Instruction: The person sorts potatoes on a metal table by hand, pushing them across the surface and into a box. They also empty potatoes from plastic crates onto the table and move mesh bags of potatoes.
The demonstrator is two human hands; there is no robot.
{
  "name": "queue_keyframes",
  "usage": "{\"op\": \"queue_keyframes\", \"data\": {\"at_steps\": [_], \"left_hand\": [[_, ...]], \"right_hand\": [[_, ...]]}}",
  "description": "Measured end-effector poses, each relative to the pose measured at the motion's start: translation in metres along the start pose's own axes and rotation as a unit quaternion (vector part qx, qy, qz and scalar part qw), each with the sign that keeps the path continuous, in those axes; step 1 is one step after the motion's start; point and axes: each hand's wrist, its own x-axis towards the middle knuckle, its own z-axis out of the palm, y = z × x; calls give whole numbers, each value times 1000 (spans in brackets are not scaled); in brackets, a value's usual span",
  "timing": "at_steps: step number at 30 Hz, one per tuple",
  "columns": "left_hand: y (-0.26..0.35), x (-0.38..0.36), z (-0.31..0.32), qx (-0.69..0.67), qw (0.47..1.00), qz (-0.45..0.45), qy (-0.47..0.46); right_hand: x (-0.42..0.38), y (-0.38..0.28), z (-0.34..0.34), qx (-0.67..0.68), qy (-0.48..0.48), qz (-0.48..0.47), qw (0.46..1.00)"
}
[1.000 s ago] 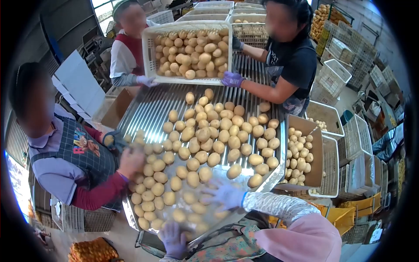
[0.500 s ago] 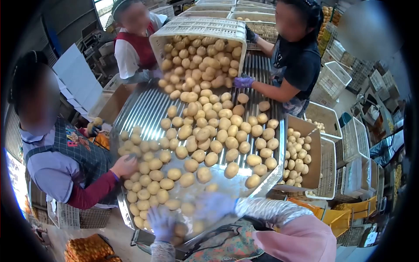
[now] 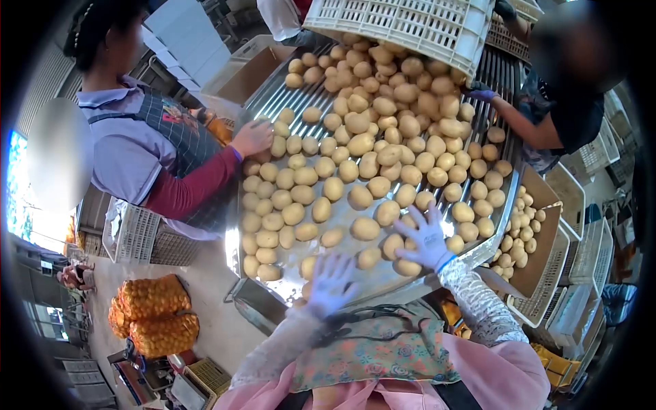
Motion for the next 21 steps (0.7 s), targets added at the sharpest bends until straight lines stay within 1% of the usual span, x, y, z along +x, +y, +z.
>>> {"op": "queue_keyframes", "data": {"at_steps": [1, 2, 3, 4, 5, 6, 7, 9, 10, 12, 13, 14, 15, 16, 17, 18, 20, 21], "left_hand": [[-8, -24, -8, 9, 1000, -22, 10], [-10, -40, -29, 40, 997, -44, -53], [-11, -52, -50, 70, 989, -65, -116], [-13, -63, -57, 70, 989, -60, -119], [-13, -72, -61, 104, 984, -115, -92], [-13, -76, -61, 137, 974, -170, -63], [-20, -73, -53, 136, 975, -164, -61], [-40, -67, -24, 115, 943, -310, 35], [-43, -57, -15, 113, 945, -304, 35], [-38, -34, 1, -25, 950, -299, 87], [-34, -35, 4, 42, 958, -283, 7], [-29, -32, -6, 39, 959, -280, 5], [-26, -32, -21, 56, 969, -241, -21], [-28, -31, -30, 72, 976, -201, -46], [-43, -42, -24, 77, 972, -219, -33], [-50, -40, -24, 73, 973, -215, -34], [-54, -34, -22, 97, 965, -240, -49], [-57, -27, -8, 127, 955, -264, -37]], "right_hand": [[-7, -7, 1, 19, -43, -40, 998], [-11, -15, 3, 38, -85, -80, 992], [-11, -26, 8, 39, -85, -77, 993], [-8, -40, 18, 81, -84, -126, 985], [-7, -56, 27, 121, -84, -174, 974], [-4, -74, 37, 118, -84, -170, 975], [3, -95, 50, 130, -101, -208, 964], [13, -132, 74, 155, -134, -279, 938], [14, -146, 83, 151, -132, -273, 941], [13, -163, 96, 93, -142, -282, 944], [11, -155, 93, 92, -144, -278, 945], [7, -138, 86, 158, -138, -301, 930], [3, -120, 78, 222, -130, -322, 911], [-1, -102, 67, 219, -132, -320, 912], [-8, -82, 53, 259, -91, -336, 901], [-16, -61, 41, 297, -49, -350, 887], [-38, -17, 19, 225, -24, -211, 951], [-43, 2, 3, 191, -41, -99, 976]]}}
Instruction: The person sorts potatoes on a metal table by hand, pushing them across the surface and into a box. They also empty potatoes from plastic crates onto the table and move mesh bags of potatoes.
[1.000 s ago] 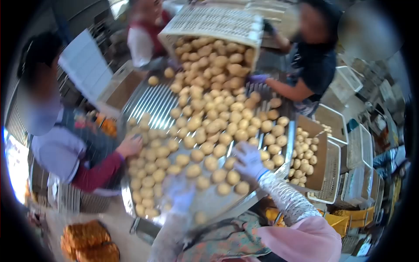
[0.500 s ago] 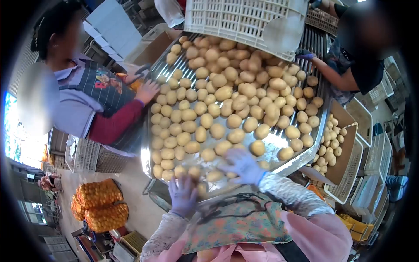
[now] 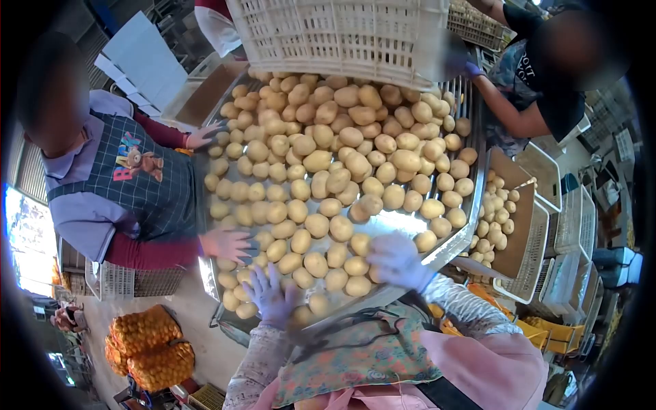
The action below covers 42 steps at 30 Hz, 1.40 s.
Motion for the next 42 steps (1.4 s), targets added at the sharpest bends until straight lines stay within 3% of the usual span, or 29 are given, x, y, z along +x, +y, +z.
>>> {"op": "queue_keyframes", "data": {"at_steps": [1, 2, 3, 4, 5, 7, 8, 10, 13, 15, 17, 19, 20, 22, 24, 28, 30, 31, 33, 35, 37, 38, 40, 42], "left_hand": [[9, 9, 12, -2, 1000, 2, -1], [23, 20, 23, -60, 997, -15, 40], [42, 29, 28, -118, 989, -34, 82], [75, 35, 20, 49, 996, -67, 38], [92, 36, 13, 49, 996, -67, 40], [106, 31, 1, -14, 997, 81, 6], [101, 23, -6, -10, 997, 78, 6], [94, 2, -12, -75, 975, 208, -22], [43, -40, -18, -186, 960, 205, -43], [13, -64, -36, -132, 973, 179, -68], [-11, -79, -45, -76, 980, 157, -92], [-28, -85, -45, -18, 997, 59, -54], [-36, -82, -40, -15, 997, 57, -55], [-47, -73, -24, -42, 992, -88, 82], [-36, -48, -11, -24, 993, -86, 71], [22, -1, 25, -87, 993, 2, 83], [50, 0, 11, 28, 994, 88, 51], [48, -8, -1, 26, 995, 83, 49], [28, -26, -25, -17, 965, 262, -6], [4, -32, -20, -9, 974, 223, -37], [-7, -24, -22, -3, 988, 146, 49], [-8, -8, -10, -62, 991, 103, 59], [10, 23, 1, -39, 996, 65, 55], [36, 38, 11, -11, 998, 25, 57]], "right_hand": [[-4, 9, -17, -31, 5, 114, 993], [-5, 15, -25, -32, 5, 115, 993], [-6, 20, -30, -139, 45, 162, 976], [-5, 22, -32, -243, 85, 206, 944], [0, 21, -31, -243, 87, 205, 944], [13, 13, -21, -232, 92, 188, 950], [15, 9, -16, -254, 94, 169, 948], [16, 3, -8, -204, 82, 147, 964], [6, -16, 2, -146, 33, 135, 979], [7, -36, -8, -193, -73, 49, 977], [6, -39, 12, -174, -85, 51, 980], [17, -45, 24, -149, -63, 0, 987], [25, -46, 37, -81, -114, -12, 990], [50, -70, 47, -88, -143, -7, 986], [67, -88, 65, -97, -175, -5, 980], [62, -97, 99, -43, -161, -128, 978], [55, -89, 84, -6, -144, -212, 967], [45, -79, 77, -4, -149, -214, 965], [27, -52, 60, 130, -61, -185, 972], [26, -42, 13, 87, -88, 30, 992], [31, -23, 0, -78, 125, 9, 989], [37, -19, 0, -78, 123, 12, 989], [57, -13, 10, -71, 12, 143, 987], [68, -2, 29, -43, -4, 178, 983]]}}
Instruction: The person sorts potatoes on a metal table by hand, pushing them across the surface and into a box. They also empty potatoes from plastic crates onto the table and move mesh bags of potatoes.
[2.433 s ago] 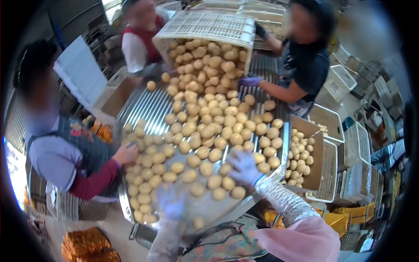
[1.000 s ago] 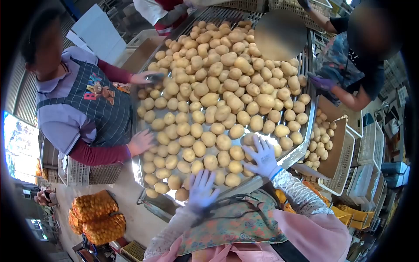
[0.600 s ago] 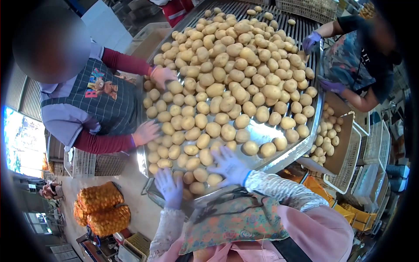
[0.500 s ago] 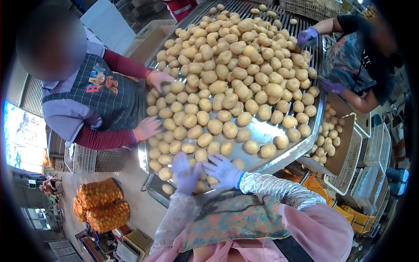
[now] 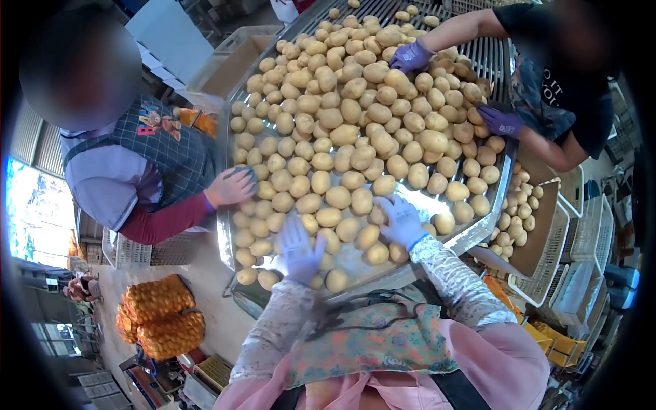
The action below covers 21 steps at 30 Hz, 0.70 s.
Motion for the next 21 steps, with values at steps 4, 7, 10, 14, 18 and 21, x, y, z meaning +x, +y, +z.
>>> {"op": "queue_keyframes", "data": {"at_steps": [4, 7, 10, 14, 18, 21], "left_hand": [[56, -14, -14, -67, 992, 95, 43], [57, -41, -17, -52, 971, 225, -67], [31, -39, -10, -51, 958, 278, -35], [41, -11, -16, 41, 991, 124, -42], [55, -5, -12, 11, 985, 161, -55], [51, -12, -11, -52, 976, 202, -59]], "right_hand": [[-1, -6, -8, 196, -12, 126, 972], [-22, 2, -16, 380, 94, 134, 910], [-54, 5, -30, 537, 127, 104, 828], [-87, 3, -43, 707, 127, 135, 683], [-113, 8, -42, 677, 191, 118, 701], [-148, 26, -36, 674, 222, 171, 683]]}}
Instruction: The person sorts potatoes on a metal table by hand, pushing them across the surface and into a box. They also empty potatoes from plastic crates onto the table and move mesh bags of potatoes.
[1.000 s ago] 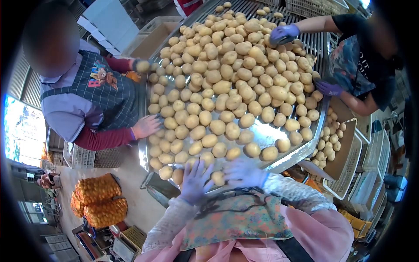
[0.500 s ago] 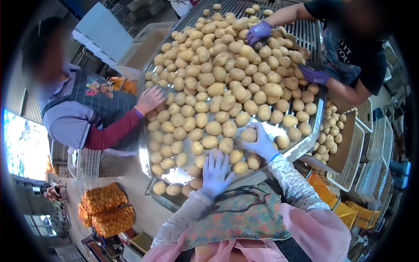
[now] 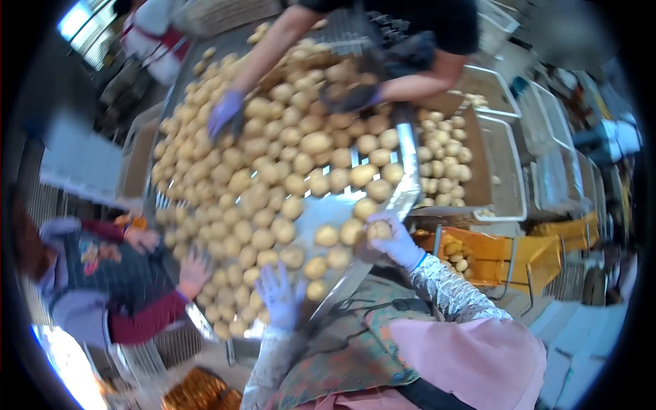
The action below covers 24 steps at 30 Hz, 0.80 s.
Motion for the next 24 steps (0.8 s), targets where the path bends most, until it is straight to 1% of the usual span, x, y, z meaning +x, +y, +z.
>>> {"op": "queue_keyframes", "data": {"at_steps": [1, 2, 4, 5, 6, 7, 8, 9, 11, 12, 13, 14, 15, 16, 17, 18, 19, 20, 21, 22, 23, 24], "left_hand": [[0, 1, -5, -2, 1000, 9, -15], [1, 1, -14, -3, 1000, 13, -28], [-2, 1, -25, -7, 997, -19, -68], [-9, -1, -23, -9, 998, -10, -63], [-16, -6, -21, -3, 999, -21, -45], [-23, -10, -21, 3, 999, -35, -29], [-29, -13, -23, 3, 999, -34, -28], [-34, -16, -27, 8, 998, -53, -15], [-48, -21, -32, 20, 995, -95, -1], [-51, -22, -31, 22, 995, -99, 0], [-55, -23, -26, 27, 989, -142, 20], [-61, -25, -21, 34, 980, -192, 43], [-68, -26, -5, 38, 979, -192, 56], [-64, -20, 5, 37, 977, -204, 49], [-55, -13, 10, 39, 974, -219, 35], [-44, -11, 18, 78, 975, -202, 53], [-32, -5, 26, 116, 974, -181, 70], [-15, -3, 20, 130, 978, -110, 118], [-7, -7, 12, 143, 976, -33, 162], [-12, -20, 7, 153, 973, -58, 160], [-15, -33, 2, 43, 993, -57, 97], [-18, -45, -3, -71, 995, -52, 38]], "right_hand": [[-9, -8, -12, -23, 38, 42, 998], [-16, -20, -24, -31, 35, 19, 999], [-36, -56, -35, -57, 140, 10, 988], [-44, -72, -43, -79, 173, -68, 979], [-54, -91, -53, -114, 231, -96, 961], [-61, -107, -62, -207, 301, -185, 912], [-68, -117, -88, -282, 342, -262, 857], [-73, -140, -101, -330, 330, -374, 802], [-83, -166, -146, -335, 406, -416, 741], [-76, -184, -173, -441, 473, -398, 651], [-71, -196, -203, -534, 525, -373, 548], [-73, -176, -266, -630, 624, -188, 423], [-59, -171, -243, -647, 600, -174, 437], [-47, -165, -210, -665, 569, -165, 455], [-30, -151, -183, -744, 432, -233, 453], [-6, -124, -150, -730, 315, -299, 527], [13, -103, -97, -718, 234, -279, 593], [31, -77, -69, -662, 142, -223, 701], [39, -67, -26, -690, 54, -236, 682], [50, -49, -1, -684, -31, -270, 677], [57, -37, 26, -688, -95, -295, 656], [57, -31, 52, -712, -163, -283, 622]]}}
